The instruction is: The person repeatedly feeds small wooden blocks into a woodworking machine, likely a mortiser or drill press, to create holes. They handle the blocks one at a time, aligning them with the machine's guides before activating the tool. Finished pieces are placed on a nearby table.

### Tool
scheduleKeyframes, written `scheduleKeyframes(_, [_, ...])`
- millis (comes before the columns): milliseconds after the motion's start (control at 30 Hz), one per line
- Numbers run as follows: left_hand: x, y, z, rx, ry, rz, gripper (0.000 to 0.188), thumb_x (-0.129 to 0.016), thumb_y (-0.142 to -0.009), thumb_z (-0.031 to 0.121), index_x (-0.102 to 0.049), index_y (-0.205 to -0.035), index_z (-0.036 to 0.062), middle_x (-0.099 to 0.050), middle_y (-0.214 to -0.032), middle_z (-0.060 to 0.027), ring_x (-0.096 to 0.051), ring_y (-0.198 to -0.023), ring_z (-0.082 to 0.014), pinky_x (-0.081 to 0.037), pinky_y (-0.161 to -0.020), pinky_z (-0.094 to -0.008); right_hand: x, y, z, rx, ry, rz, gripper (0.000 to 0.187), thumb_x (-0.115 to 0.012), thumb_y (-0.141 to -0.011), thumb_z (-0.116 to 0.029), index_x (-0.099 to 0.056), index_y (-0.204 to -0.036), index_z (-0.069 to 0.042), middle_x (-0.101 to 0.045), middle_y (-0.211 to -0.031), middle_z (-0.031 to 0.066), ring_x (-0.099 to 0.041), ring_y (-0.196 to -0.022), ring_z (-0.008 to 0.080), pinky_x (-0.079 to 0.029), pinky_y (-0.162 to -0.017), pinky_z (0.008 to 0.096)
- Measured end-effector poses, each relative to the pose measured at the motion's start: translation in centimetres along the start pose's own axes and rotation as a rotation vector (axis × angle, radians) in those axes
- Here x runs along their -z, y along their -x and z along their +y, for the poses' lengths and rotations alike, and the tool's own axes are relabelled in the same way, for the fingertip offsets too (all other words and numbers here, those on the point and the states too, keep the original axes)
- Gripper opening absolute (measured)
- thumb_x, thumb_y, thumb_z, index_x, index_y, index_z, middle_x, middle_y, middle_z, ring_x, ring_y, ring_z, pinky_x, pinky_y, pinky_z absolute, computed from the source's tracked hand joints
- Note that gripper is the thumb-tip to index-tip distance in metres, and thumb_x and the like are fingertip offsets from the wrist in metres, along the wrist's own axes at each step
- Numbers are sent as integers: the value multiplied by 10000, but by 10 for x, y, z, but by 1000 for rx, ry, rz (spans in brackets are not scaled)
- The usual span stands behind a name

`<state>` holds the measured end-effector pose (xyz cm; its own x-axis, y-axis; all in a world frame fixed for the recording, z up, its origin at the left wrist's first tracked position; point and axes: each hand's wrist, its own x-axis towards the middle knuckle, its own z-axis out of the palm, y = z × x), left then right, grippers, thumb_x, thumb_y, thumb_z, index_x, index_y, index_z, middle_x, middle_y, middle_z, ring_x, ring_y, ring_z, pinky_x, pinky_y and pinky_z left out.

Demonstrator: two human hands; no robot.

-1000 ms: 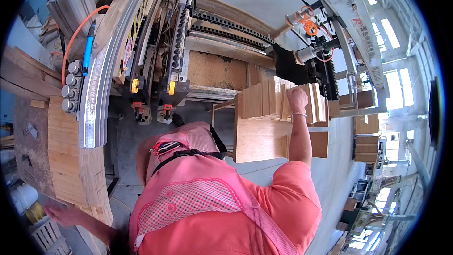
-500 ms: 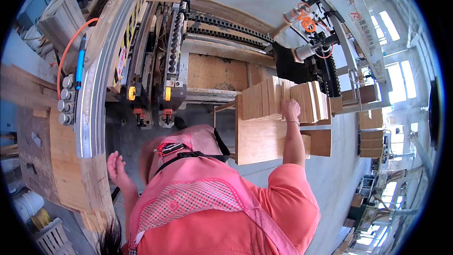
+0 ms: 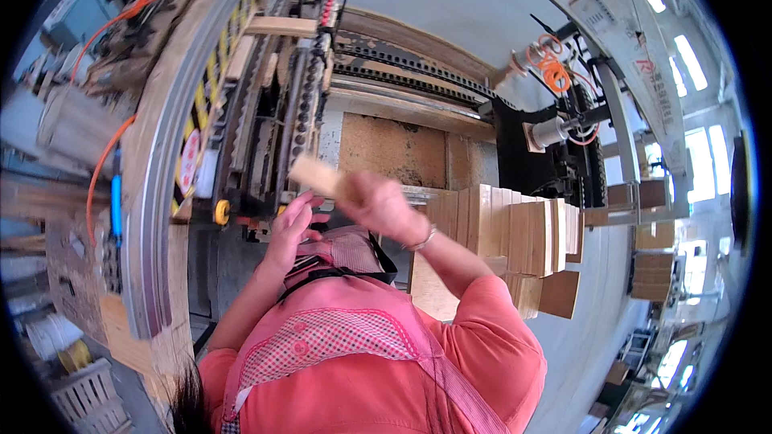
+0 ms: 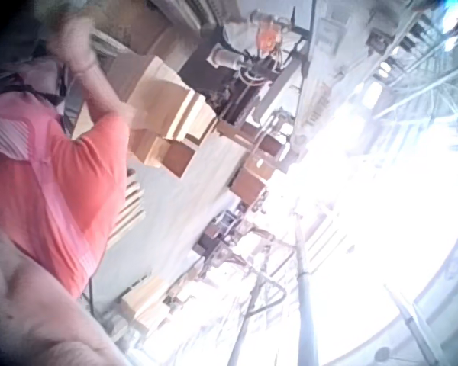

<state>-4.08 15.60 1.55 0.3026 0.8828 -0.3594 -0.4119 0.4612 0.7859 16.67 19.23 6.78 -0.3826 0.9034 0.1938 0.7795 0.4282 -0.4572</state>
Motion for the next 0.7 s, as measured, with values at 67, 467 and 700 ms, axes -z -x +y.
scheduleKeyframes(67, [-33,-26,5,-11,73,10,374,-516,-900,266,-499,-1179,18,-561,-1051,-56,-578,-842,-128,-488,-657,-257,-4,1,-13,-30,-117,-42,464,-717,-690,-279,-542,-1035,-21,-591,-826,168,-595,-726,336,-495,-626,391])
scheduleKeyframes(467, [-32,-57,-18,111,15,-83,343,-488,-885,283,-542,-1076,4,-626,-963,-139,-611,-766,-154,-483,-538,-237,39,295,98,-1672,-905,1137,242,-407,-854,-241,-554,-798,-57,-584,-656,66,-551,-544,169,-381,-437,251])
scheduleKeyframes(700, [-28,-52,-22,174,25,-163,325,-496,-876,265,-535,-1079,15,-623,-980,-137,-614,-770,-161,-504,-552,-243,67,358,157,-1367,-1438,1644,377,-321,-926,-326,-456,-956,24,-572,-938,196,-590,-821,317,-492,-610,304])
